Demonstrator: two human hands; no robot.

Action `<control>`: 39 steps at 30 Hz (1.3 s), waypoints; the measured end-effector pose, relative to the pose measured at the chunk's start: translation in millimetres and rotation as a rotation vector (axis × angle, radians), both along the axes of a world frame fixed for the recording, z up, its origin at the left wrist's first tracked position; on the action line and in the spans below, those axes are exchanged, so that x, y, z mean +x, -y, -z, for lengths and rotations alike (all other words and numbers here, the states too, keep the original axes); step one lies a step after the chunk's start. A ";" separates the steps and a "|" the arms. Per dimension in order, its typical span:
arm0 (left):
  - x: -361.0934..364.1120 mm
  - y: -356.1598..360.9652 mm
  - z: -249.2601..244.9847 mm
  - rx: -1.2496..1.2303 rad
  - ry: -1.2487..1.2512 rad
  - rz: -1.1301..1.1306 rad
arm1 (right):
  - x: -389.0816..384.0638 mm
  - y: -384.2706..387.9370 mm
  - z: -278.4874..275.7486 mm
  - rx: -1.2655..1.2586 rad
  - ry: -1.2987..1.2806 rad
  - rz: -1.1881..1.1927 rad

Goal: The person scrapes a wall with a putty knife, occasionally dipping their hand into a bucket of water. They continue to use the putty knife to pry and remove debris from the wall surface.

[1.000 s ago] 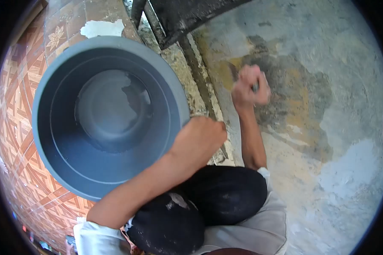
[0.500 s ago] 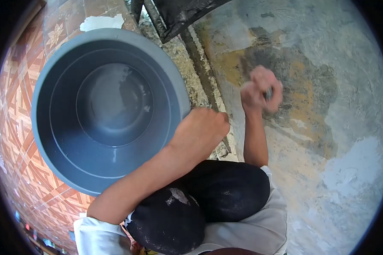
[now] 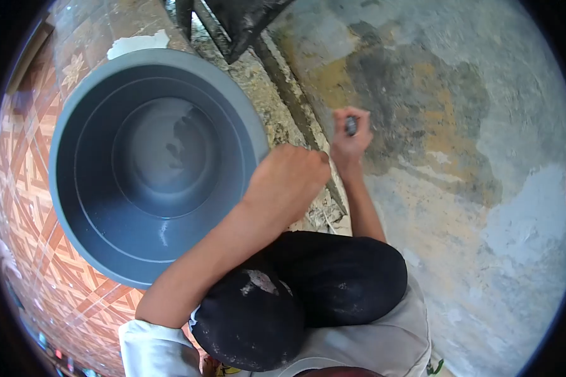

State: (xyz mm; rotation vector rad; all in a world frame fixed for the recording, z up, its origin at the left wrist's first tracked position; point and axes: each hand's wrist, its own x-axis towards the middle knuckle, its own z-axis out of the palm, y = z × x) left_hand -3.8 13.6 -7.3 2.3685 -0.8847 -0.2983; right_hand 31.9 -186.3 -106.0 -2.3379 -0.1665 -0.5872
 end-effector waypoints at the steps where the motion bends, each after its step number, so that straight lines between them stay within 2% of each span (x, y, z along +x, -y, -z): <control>1: -1.3 2.6 -0.4 0.011 0.001 0.006 | -21.2 -6.3 0.8 0.045 -0.067 0.003; 5: -1.9 3.8 2.5 0.034 0.052 0.000 | -82.7 2.2 12.7 0.264 -0.328 0.028; 8: -1.8 5.3 2.8 0.056 0.046 -0.001 | -113.9 27.1 0.9 0.186 -0.646 0.010; 9: -1.3 5.6 2.0 0.068 0.037 -0.004 | -120.6 28.9 -2.8 0.169 -0.533 -0.016; 12: -1.5 6.0 -0.8 0.104 0.017 0.008 | -120.2 37.8 -14.7 0.224 -0.237 0.107; 14: -1.9 5.4 -0.9 0.099 0.028 0.016 | -100.2 42.2 -32.5 0.611 0.039 0.150; 16: -1.9 4.9 -0.7 0.098 0.033 0.016 | -83.1 39.5 -72.3 0.687 0.309 -0.008; 19: -0.7 4.9 1.0 0.099 0.032 0.007 | -66.7 43.2 -95.0 0.483 0.478 -0.159; 22: -2.2 6.0 2.0 0.096 0.020 0.003 | -42.8 52.7 -64.6 0.224 0.289 -0.080; 26: 3.8 3.0 0.8 0.073 0.023 -0.024 | -54.8 53.9 -36.6 0.029 0.468 -0.176; 28: -0.3 3.5 1.7 0.047 0.018 -0.011 | -44.9 49.9 -31.8 -0.174 0.540 -0.165; 29: -1.8 3.9 1.8 0.035 0.022 -0.013 | -47.2 48.5 -34.8 -0.228 0.356 -0.162; 32: 3.0 2.8 0.2 0.024 0.005 -0.036 | -62.6 44.3 -39.7 0.098 0.419 -0.518; 34: -0.2 4.7 -2.0 0.037 0.002 -0.027 | -62.4 37.8 -33.2 -0.188 0.529 -0.341; 35: -2.5 4.7 -3.2 0.050 0.022 -0.030 | -70.2 38.9 -40.4 -0.282 0.412 -0.356; 37: 1.9 6.1 -1.5 0.090 0.011 -0.053 | -74.6 42.4 -42.9 -0.066 0.366 -0.525; 39: 3.2 8.3 -7.3 0.121 -0.073 -0.042 | -70.3 45.4 -36.4 -0.191 0.449 -0.386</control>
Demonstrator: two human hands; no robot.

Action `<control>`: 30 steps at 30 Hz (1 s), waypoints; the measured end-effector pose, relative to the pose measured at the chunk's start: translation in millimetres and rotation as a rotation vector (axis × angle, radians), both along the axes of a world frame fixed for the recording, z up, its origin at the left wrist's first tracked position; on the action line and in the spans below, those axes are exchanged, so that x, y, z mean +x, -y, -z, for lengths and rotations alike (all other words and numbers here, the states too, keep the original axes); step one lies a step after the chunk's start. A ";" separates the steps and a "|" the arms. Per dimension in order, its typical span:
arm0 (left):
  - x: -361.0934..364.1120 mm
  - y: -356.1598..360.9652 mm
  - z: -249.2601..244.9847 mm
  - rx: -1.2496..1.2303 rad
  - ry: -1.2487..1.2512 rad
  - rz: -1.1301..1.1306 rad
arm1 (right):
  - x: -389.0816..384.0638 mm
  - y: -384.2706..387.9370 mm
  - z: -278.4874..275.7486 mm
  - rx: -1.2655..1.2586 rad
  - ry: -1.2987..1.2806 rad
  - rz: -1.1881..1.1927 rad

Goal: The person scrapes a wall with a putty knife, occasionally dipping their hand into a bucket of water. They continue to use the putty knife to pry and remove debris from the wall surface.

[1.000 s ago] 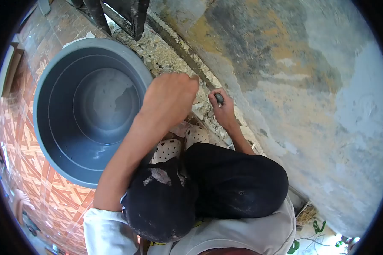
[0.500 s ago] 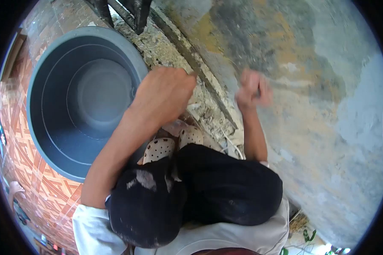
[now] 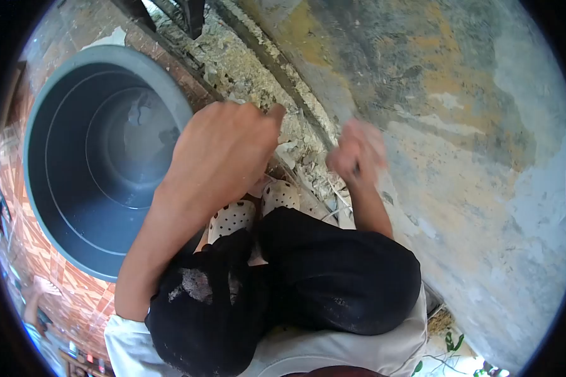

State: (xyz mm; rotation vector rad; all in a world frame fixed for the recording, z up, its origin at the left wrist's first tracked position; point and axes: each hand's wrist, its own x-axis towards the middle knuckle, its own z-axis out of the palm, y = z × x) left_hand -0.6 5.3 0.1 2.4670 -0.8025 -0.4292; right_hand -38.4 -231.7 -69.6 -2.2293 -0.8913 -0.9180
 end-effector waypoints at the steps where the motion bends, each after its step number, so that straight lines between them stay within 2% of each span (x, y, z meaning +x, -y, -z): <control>1: 0.4 1.3 -0.7 -0.003 0.020 0.012 | 8.2 -0.5 5.0 0.039 0.030 -0.031; 3: -0.6 1.2 -0.8 0.001 0.059 0.019 | 24.6 -4.0 11.9 0.111 0.092 -0.092; 5: 1.0 1.5 -3.3 0.028 0.027 0.023 | 17.2 -5.2 5.3 0.324 0.197 -0.295; 8: -0.8 4.7 -4.2 0.056 0.003 0.013 | 12.7 12.8 65.8 0.251 0.028 -0.065; 10: 3.3 4.0 -3.5 0.070 -0.005 -0.015 | 25.2 10.8 59.5 0.149 0.027 -0.022; 11: 4.3 3.7 -5.0 0.077 -0.025 -0.013 | 30.7 3.6 21.7 0.071 0.064 -0.034; 13: 2.3 5.4 -7.6 0.077 -0.038 0.006 | 30.9 -0.2 10.8 -0.025 0.057 0.025; 14: 2.2 5.6 -6.4 0.072 -0.021 0.002 | 39.7 -2.1 32.1 -0.039 0.024 0.076; 17: 4.7 2.3 -4.6 0.042 -0.019 -0.014 | 43.5 -14.6 24.3 0.073 0.061 0.031; 18: 2.7 1.7 -4.4 0.028 -0.036 -0.008 | 38.4 -12.3 22.3 0.112 0.003 0.059; 20: 0.9 1.5 -2.8 0.018 -0.013 -0.009 | 58.0 -14.8 30.6 0.020 0.031 0.133; 23: 3.0 -0.8 -1.2 -0.018 0.024 0.000 | 52.9 -21.4 53.0 0.121 0.140 0.178; 24: 1.6 -1.0 0.3 -0.032 0.018 0.010 | 56.9 -34.1 29.5 0.257 0.200 0.015; 26: 1.0 -0.9 2.2 -0.035 0.027 0.009 | 51.6 -23.9 37.0 0.120 -0.099 0.211; 28: -0.4 -1.1 1.7 -0.053 0.046 0.013 | 70.7 -16.4 54.5 0.027 -0.185 0.214; 30: -0.6 -2.2 5.6 -0.074 0.064 0.003 | 71.5 -26.2 52.8 0.255 -0.003 0.065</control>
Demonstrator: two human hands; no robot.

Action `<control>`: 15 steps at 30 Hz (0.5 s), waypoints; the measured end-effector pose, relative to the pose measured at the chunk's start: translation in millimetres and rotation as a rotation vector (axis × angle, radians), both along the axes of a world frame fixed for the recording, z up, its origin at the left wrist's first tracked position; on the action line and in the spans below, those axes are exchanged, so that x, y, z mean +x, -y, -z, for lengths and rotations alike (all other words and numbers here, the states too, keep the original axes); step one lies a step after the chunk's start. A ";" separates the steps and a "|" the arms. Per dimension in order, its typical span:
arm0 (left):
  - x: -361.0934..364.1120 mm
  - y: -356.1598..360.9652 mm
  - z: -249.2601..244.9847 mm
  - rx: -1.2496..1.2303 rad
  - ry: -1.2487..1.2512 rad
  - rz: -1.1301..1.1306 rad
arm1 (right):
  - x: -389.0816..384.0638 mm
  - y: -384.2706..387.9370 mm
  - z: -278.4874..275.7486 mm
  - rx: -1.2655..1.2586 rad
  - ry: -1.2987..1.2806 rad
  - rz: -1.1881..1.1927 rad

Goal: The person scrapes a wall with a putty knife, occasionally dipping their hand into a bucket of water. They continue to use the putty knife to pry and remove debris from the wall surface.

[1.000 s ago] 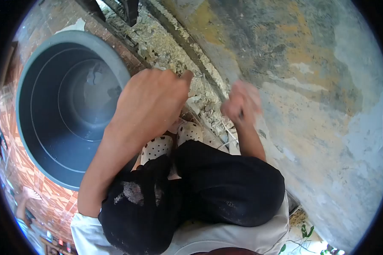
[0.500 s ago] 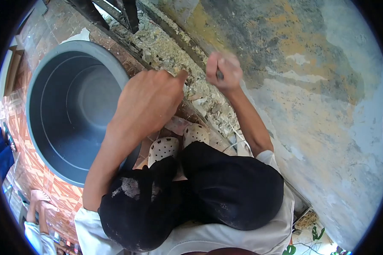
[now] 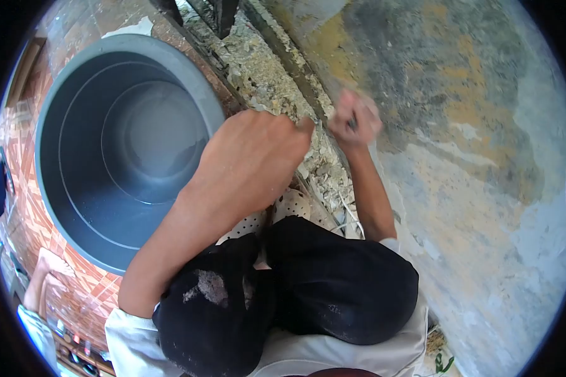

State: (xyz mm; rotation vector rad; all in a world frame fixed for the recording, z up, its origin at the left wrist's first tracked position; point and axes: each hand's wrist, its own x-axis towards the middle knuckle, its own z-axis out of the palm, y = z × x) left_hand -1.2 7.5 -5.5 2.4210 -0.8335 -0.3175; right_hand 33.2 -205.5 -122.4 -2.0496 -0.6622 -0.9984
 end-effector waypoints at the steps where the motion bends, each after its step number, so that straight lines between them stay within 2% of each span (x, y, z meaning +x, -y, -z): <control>1: -1.5 -1.3 0.4 0.000 -0.013 -0.001 | -6.3 -3.8 -2.4 0.108 0.080 -0.054; 4: -2.3 -0.4 -2.1 -0.008 -0.018 0.018 | -6.5 10.4 10.9 -0.273 -0.245 0.130; 7: 0.2 -2.1 2.1 -0.007 0.016 -0.004 | -12.3 6.1 4.5 -0.084 -0.022 0.002; 8: -0.7 -3.2 0.4 -0.021 0.010 0.000 | -12.1 1.5 2.8 0.109 0.012 -0.113; 11: -0.9 -1.0 -1.0 -0.003 0.017 0.030 | 1.4 4.1 27.5 -0.149 -0.140 -0.082; 14: -0.3 -2.1 1.5 0.003 -0.007 0.021 | -8.3 -2.3 24.3 -0.053 -0.071 -0.233; 15: 0.4 -1.8 1.8 -0.006 -0.021 0.021 | -3.6 -3.4 22.7 -0.107 -0.050 -0.238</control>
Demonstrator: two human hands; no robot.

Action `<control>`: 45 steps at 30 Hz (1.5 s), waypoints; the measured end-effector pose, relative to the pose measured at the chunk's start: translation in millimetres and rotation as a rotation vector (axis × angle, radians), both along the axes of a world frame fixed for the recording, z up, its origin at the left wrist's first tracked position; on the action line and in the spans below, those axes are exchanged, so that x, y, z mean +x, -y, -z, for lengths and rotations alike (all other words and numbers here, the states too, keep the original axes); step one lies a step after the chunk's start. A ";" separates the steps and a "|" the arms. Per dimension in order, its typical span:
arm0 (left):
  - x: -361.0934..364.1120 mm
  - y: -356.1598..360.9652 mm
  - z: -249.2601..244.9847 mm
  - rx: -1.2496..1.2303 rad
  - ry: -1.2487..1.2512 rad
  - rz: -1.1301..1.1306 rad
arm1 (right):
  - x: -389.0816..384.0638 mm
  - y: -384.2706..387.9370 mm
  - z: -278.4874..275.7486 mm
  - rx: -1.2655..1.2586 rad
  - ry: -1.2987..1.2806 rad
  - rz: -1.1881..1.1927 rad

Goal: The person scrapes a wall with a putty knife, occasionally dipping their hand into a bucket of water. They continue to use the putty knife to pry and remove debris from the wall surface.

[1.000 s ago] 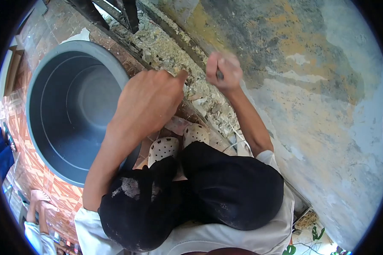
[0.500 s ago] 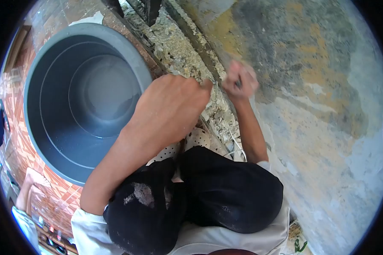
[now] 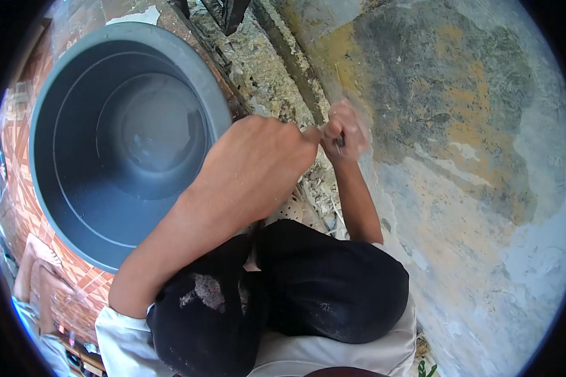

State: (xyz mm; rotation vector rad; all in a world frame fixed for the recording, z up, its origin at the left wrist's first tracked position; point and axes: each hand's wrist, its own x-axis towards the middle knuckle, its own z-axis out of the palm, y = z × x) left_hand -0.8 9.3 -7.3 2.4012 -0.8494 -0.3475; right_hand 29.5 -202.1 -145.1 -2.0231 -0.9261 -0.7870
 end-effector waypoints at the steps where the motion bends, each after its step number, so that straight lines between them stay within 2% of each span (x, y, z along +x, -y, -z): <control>1: 0.6 -0.3 -0.8 0.004 0.010 -0.007 | 5.1 -0.7 -3.6 -0.050 0.026 -0.003; 2: -1.4 -0.1 -3.0 0.005 0.011 -0.004 | 1.7 -0.2 -6.7 -0.103 0.041 0.004; 6: 0.5 -0.1 -4.0 -0.020 -0.016 -0.024 | -4.9 -8.4 -6.6 0.059 -0.006 -0.081; 7: -0.7 0.1 -3.6 -0.016 -0.018 -0.019 | -6.1 -4.8 -5.1 -0.007 0.032 0.032; 10: 2.4 -1.2 -4.5 -0.004 0.000 0.002 | -2.6 -0.2 5.8 -0.172 -0.010 -0.023; 11: 3.7 -1.3 -4.2 0.003 -0.003 0.000 | -12.8 2.2 4.8 -0.056 -0.002 0.013; 15: 0.8 0.4 -4.4 0.007 -0.006 -0.012 | -9.8 13.1 13.0 -0.077 -0.118 -0.003; 18: 0.2 -0.8 -2.1 0.017 0.011 0.009 | -18.8 14.7 11.7 -0.082 -0.084 0.268; 22: -1.6 -1.8 -1.6 0.018 0.008 -0.025 | -22.4 14.6 -1.6 0.143 -0.020 0.056; 23: -2.8 -1.5 -2.8 0.015 -0.003 -0.020 | -21.7 20.6 8.4 0.020 0.040 0.206; 26: 0.4 1.8 -1.7 0.010 0.033 -0.009 | -3.2 9.6 -1.1 -0.072 -0.017 0.108; 27: -1.1 1.3 -0.2 0.013 0.033 -0.016 | -5.1 3.6 -1.4 0.137 -0.019 0.070; 31: 2.5 0.5 -5.2 0.040 0.019 0.013 | -6.6 7.5 -1.9 -0.112 -0.069 0.225; 34: -7.3 3.3 -1.4 0.042 0.022 -0.003 | -8.5 4.6 -12.7 -0.123 0.087 0.432; 38: 2.4 -1.3 -1.8 0.043 0.040 -0.005 | -6.3 11.1 0.0 0.040 -0.043 0.272; 39: 1.0 -0.1 -3.1 0.041 0.021 0.018 | -1.9 5.7 4.3 0.010 -0.064 0.331; 42: -0.5 0.3 -2.8 0.026 0.046 -0.002 | -4.8 3.1 -9.1 -0.011 0.088 0.204; 43: -1.8 -1.5 -2.2 0.039 0.024 -0.005 | -10.1 3.5 -7.3 0.089 0.057 0.248; 45: 0.5 -0.4 -3.3 0.052 0.000 0.018 | -7.1 6.5 -5.9 -0.054 0.027 0.276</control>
